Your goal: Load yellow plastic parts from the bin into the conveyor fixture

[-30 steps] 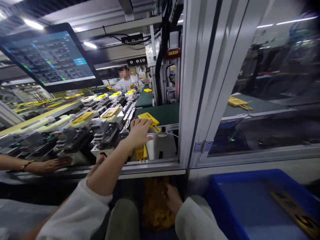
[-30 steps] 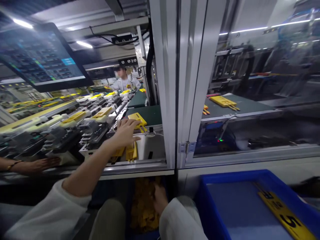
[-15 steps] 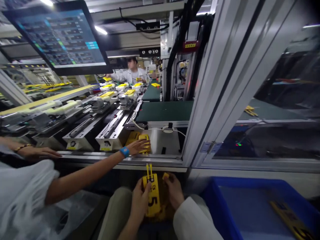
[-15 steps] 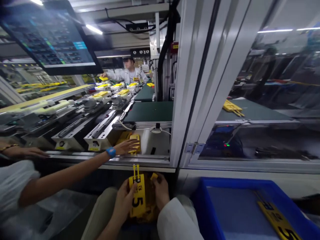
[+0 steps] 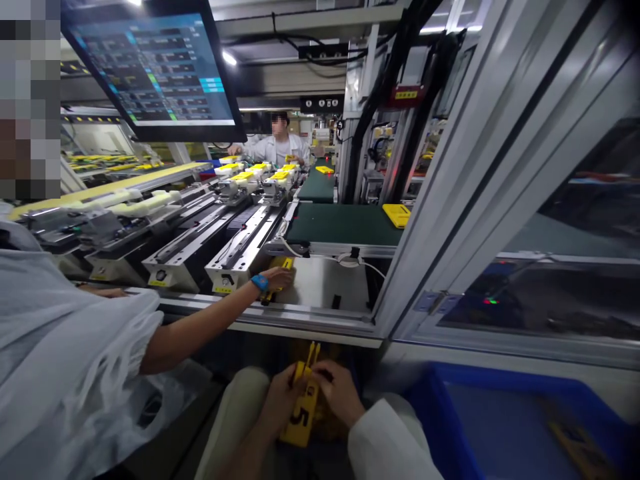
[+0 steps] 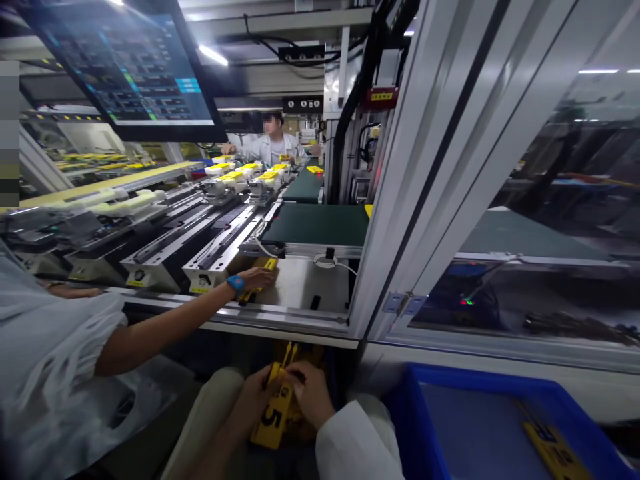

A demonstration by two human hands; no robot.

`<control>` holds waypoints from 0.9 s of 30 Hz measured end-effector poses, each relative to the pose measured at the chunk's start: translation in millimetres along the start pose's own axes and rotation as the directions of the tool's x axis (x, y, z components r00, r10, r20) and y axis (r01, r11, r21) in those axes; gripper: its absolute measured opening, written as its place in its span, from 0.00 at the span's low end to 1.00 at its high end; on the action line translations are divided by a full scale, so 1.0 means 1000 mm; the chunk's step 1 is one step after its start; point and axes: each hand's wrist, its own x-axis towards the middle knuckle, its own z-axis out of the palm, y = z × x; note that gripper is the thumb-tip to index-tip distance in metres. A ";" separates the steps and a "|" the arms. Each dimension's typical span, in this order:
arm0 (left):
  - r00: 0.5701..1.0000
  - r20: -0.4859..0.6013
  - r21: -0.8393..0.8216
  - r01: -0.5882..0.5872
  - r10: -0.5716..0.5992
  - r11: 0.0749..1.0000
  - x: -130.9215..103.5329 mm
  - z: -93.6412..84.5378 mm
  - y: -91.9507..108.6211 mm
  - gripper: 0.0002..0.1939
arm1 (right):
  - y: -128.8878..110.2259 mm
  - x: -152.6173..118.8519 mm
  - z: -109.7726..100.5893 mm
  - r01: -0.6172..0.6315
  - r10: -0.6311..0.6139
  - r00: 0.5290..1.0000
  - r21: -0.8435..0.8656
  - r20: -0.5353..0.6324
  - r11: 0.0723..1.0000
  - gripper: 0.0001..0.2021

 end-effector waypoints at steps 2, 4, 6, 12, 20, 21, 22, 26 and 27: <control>0.996 0.057 0.016 -0.070 0.069 0.997 -0.001 -0.002 -0.001 0.22 | 0.000 0.001 -0.002 0.026 -0.026 1.000 -0.006 0.009 1.000 0.06; 0.994 0.072 0.014 -0.078 0.077 0.997 -0.002 -0.004 -0.002 0.22 | 0.002 0.002 -0.002 0.050 -0.050 0.999 -0.006 0.002 0.999 0.06; 0.995 0.085 -0.014 -0.049 0.050 0.999 -0.003 -0.004 -0.002 0.21 | 0.004 0.004 0.000 0.049 -0.048 0.998 0.019 -0.034 0.999 0.04; 0.999 0.033 -0.195 -0.025 0.032 0.980 -0.003 0.006 -0.006 0.22 | 0.003 -0.005 0.023 -0.300 0.320 0.947 0.480 0.043 0.824 0.18; 0.965 -0.245 -0.274 0.028 -0.098 0.961 -0.009 0.025 -0.024 0.26 | 0.009 -0.018 0.041 -0.172 0.168 0.985 0.301 0.039 0.938 0.21; 0.960 -0.262 -0.275 0.028 -0.103 0.961 -0.010 0.026 -0.024 0.26 | 0.010 -0.018 0.041 -0.159 0.156 0.987 0.278 0.032 0.947 0.21; 0.956 -0.272 -0.285 0.030 -0.111 0.958 -0.010 0.026 -0.024 0.25 | 0.009 -0.018 0.042 -0.150 0.148 0.989 0.265 0.028 0.952 0.21; 0.956 -0.273 -0.280 0.029 -0.109 0.960 -0.008 0.022 -0.019 0.25 | 0.002 -0.019 0.041 -0.112 0.109 0.994 0.264 0.026 0.958 0.21; 0.962 -0.259 -0.243 0.026 -0.090 0.970 -0.007 0.019 -0.016 0.25 | 0.000 -0.019 0.040 -0.114 0.113 0.993 0.267 0.018 0.957 0.21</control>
